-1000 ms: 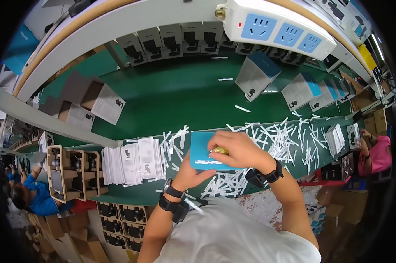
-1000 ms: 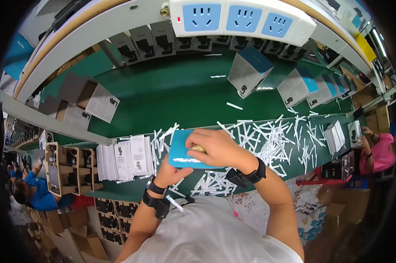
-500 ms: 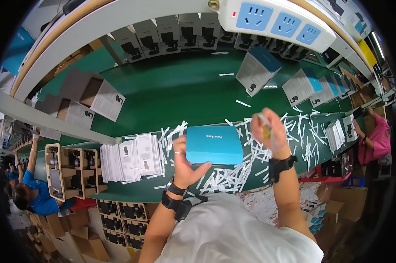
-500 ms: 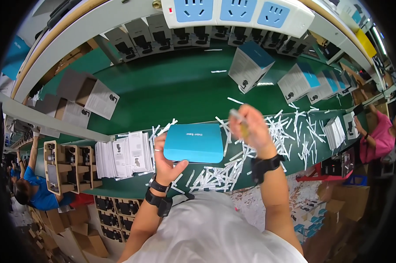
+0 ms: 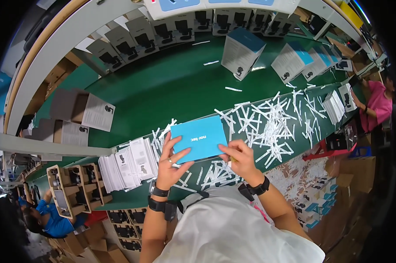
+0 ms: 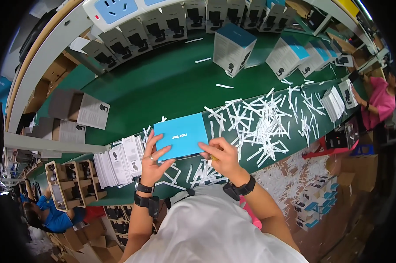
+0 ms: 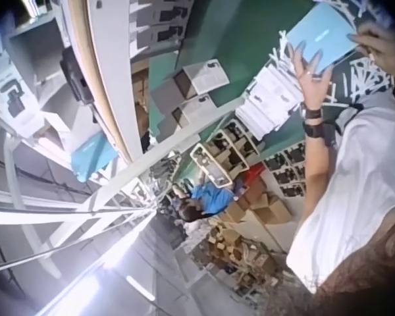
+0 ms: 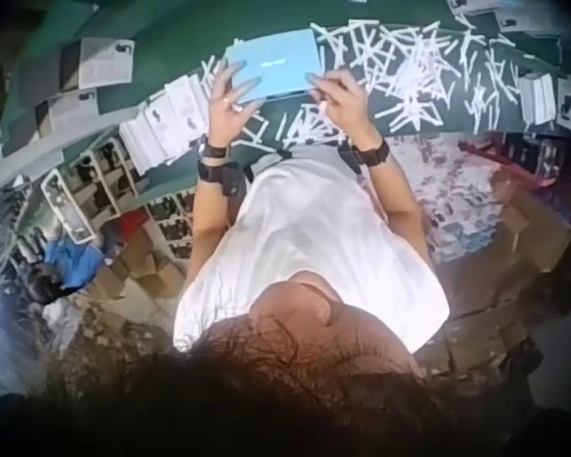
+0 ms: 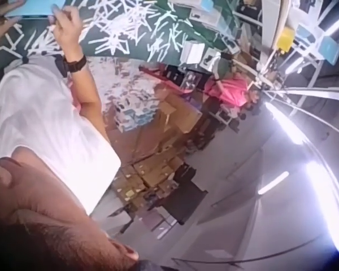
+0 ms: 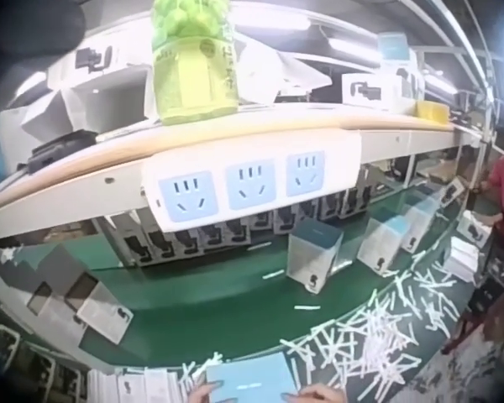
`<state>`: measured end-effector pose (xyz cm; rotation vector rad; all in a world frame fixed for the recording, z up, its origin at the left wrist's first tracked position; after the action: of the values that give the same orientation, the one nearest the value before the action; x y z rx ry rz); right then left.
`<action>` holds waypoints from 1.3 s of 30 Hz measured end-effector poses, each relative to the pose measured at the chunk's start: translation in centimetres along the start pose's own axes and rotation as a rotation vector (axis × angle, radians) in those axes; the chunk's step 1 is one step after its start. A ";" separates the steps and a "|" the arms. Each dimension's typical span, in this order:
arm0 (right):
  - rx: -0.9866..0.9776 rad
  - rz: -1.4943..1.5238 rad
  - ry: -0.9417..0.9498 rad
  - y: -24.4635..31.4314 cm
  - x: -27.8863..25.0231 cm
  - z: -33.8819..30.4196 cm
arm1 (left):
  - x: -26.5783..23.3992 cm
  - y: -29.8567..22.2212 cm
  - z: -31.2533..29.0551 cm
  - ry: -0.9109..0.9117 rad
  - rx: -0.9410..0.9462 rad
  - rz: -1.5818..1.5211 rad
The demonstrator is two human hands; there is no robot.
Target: The person packs a box by inserting a manual, closing the lid, and applying a sticker before setting it aside. This process is repeated for a second box, and the person begins the process again with a third box.
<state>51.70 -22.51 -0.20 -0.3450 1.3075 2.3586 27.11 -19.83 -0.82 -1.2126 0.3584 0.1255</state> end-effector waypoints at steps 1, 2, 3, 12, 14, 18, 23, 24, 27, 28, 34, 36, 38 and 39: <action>-0.009 -0.039 0.055 -0.4 -0.3 -0.3 | -0.4 0.0 -0.1 0.005 -0.001 0.001; -0.018 -0.078 0.111 -0.6 -0.4 -0.7 | -0.5 -0.4 -0.2 0.061 0.073 0.136; -0.017 -0.080 0.108 -0.5 -0.6 -0.5 | -0.5 -1.0 0.0 0.116 0.152 0.272; -0.293 -0.196 0.094 0.9 1.2 -1.2 | 4.9 -4.4 -0.7 0.148 0.290 0.939; -0.317 -0.191 0.114 0.2 1.4 -0.8 | 4.9 -3.5 -0.5 0.078 0.390 0.858; 0.027 -0.087 0.345 -1.8 1.4 5.3 | 3.2 -2.6 0.4 0.143 0.373 0.635; 0.094 -0.008 0.424 -4.3 2.2 3.8 | 0.0 -2.9 6.0 0.160 0.217 0.647; 0.074 0.023 0.454 -4.1 2.7 3.3 | 0.0 -2.0 5.4 0.200 0.173 0.589; -0.035 0.002 0.408 -5.0 3.0 2.8 | 0.4 -0.9 4.6 0.234 0.114 0.517; -0.102 -0.006 0.400 -5.4 3.2 2.7 | 0.0 -0.5 4.9 0.258 0.115 0.507; -0.111 -0.178 0.194 -9.6 2.3 10.7 | -12.7 3.1 14.4 0.171 0.339 0.705; -0.093 -0.243 0.038 -12.9 1.9 15.4 | -20.4 8.4 18.1 0.179 -0.549 1.157; -0.106 -0.367 -0.068 -15.6 3.9 20.2 | -27.9 13.7 16.2 -0.194 -0.522 1.441; -0.067 -0.444 -0.070 -18.5 5.0 21.6 | -29.0 14.6 15.6 -0.392 -0.395 1.467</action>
<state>55.82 5.74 -4.66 -0.5098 0.9986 2.0205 -1.09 2.64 0.59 -1.0418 0.8367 1.7303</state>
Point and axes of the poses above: each hand's wrist, its own z-axis towards the middle knuckle, its own x-axis out of the palm, y = z × x, the point moved 5 cm from there along z, towards the middle knuckle, and after that the axes turned 4 degrees about -y, right-handed, at the moved point
